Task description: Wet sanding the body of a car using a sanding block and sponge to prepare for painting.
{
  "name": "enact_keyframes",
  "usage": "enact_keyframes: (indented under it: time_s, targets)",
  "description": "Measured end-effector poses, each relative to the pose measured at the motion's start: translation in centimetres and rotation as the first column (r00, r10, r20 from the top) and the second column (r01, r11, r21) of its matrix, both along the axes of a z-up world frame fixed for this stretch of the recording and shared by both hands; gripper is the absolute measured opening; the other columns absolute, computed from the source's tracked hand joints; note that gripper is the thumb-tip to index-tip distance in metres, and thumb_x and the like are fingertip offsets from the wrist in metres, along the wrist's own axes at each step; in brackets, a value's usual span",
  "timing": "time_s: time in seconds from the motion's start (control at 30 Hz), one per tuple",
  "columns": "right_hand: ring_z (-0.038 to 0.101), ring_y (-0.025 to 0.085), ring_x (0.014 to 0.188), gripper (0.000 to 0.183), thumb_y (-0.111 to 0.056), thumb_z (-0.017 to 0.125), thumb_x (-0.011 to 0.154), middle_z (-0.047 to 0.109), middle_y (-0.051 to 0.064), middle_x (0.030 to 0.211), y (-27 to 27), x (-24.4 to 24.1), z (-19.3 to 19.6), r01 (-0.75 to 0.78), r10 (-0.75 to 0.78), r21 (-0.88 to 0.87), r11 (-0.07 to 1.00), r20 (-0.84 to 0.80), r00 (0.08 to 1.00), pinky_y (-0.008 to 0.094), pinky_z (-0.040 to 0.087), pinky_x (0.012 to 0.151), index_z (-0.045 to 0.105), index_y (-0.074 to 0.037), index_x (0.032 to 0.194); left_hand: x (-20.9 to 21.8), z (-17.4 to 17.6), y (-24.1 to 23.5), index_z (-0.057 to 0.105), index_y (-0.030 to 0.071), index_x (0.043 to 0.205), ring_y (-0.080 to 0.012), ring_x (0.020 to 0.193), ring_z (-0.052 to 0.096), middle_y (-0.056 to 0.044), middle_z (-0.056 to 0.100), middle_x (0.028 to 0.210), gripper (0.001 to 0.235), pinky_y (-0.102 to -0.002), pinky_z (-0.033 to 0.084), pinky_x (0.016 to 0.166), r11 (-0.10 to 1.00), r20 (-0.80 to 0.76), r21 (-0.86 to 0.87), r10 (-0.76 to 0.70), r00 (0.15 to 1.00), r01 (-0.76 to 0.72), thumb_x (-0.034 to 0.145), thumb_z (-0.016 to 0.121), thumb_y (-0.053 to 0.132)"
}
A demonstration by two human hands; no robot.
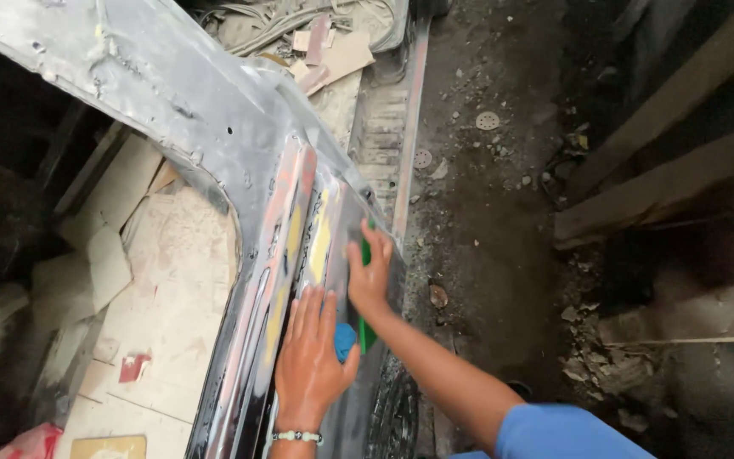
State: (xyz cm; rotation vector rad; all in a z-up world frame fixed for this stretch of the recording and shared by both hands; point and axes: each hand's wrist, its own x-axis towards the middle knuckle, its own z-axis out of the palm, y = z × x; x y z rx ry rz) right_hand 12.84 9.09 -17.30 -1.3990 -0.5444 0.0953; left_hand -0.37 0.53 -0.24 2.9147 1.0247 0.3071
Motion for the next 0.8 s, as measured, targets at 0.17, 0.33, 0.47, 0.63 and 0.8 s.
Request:
enact_keyframes:
  time_s: [0.17, 0.33, 0.47, 0.63, 0.8]
  targets:
    - [0.053, 0.035, 0.128, 0.042, -0.028, 0.062, 0.102, 0.058, 0.018, 0.133, 3.8, 2.7, -5.4, -0.080, 0.075, -0.031, 0.996, -0.135, 0.988, 0.043, 0.038, 0.115, 0.060, -0.010, 0.141, -0.3, 0.2, -0.7, 0.045, -0.006, 0.142, -0.0416, 0.143, 0.036, -0.027, 0.045, 0.148, 0.087, -0.050, 0.024, 0.121, 1.000, 0.007, 0.013, -0.014, 1.000, 0.014, 0.069, 0.080, 0.026]
    - [0.050, 0.034, 0.132, 0.045, -0.028, 0.061, 0.101, 0.058, 0.017, 0.136, 1.6, 1.2, -3.6, -0.071, 0.061, -0.055, 0.996, -0.162, 0.985, 0.043, 0.034, 0.115, 0.057, -0.009, 0.142, -0.2, -0.2, 0.0, 0.045, -0.006, 0.140, -0.0419, 0.143, 0.035, -0.027, 0.044, 0.148, 0.088, -0.051, 0.023, 0.119, 0.999, 0.036, 0.022, -0.025, 0.999, 0.024, 0.067, 0.082, 0.026]
    - [0.049, 0.035, 0.131, 0.045, -0.027, 0.060, 0.102, 0.057, 0.019, 0.136, 2.1, 1.7, -3.4, -0.118, 0.111, -0.035, 0.992, -0.153, 0.982, 0.042, 0.035, 0.115, 0.055, -0.009, 0.143, 0.1, 0.1, 0.1, 0.045, -0.006, 0.141, -0.0416, 0.143, 0.036, -0.027, 0.045, 0.149, 0.087, -0.050, 0.024, 0.121, 1.000, 0.021, 0.023, -0.015, 1.000, 0.015, 0.068, 0.081, 0.026]
    - [0.051, 0.033, 0.130, 0.041, -0.027, 0.063, 0.102, 0.058, 0.018, 0.135, 2.0, 1.1, -4.8, -0.029, 0.015, -0.056, 0.998, -0.245, 0.969, 0.042, 0.038, 0.114, 0.059, -0.011, 0.139, -0.1, -0.1, -0.4, 0.045, -0.007, 0.141, -0.0417, 0.142, 0.037, -0.028, 0.045, 0.147, 0.086, -0.050, 0.024, 0.121, 0.999, 0.046, 0.034, -0.022, 0.999, 0.020, 0.069, 0.079, 0.026]
    - [0.045, 0.038, 0.134, 0.049, -0.022, 0.064, 0.099, 0.052, 0.021, 0.135, -3.2, -4.0, -2.0, -0.145, 0.145, 0.031, 0.989, -0.014, 0.989, 0.046, 0.032, 0.114, 0.055, -0.007, 0.145, -0.4, -0.3, -0.2, 0.045, -0.007, 0.142, -0.0442, 0.142, 0.037, -0.030, 0.046, 0.146, 0.084, -0.052, 0.024, 0.120, 0.998, 0.067, 0.037, -0.056, 0.996, 0.053, 0.071, 0.077, 0.025]
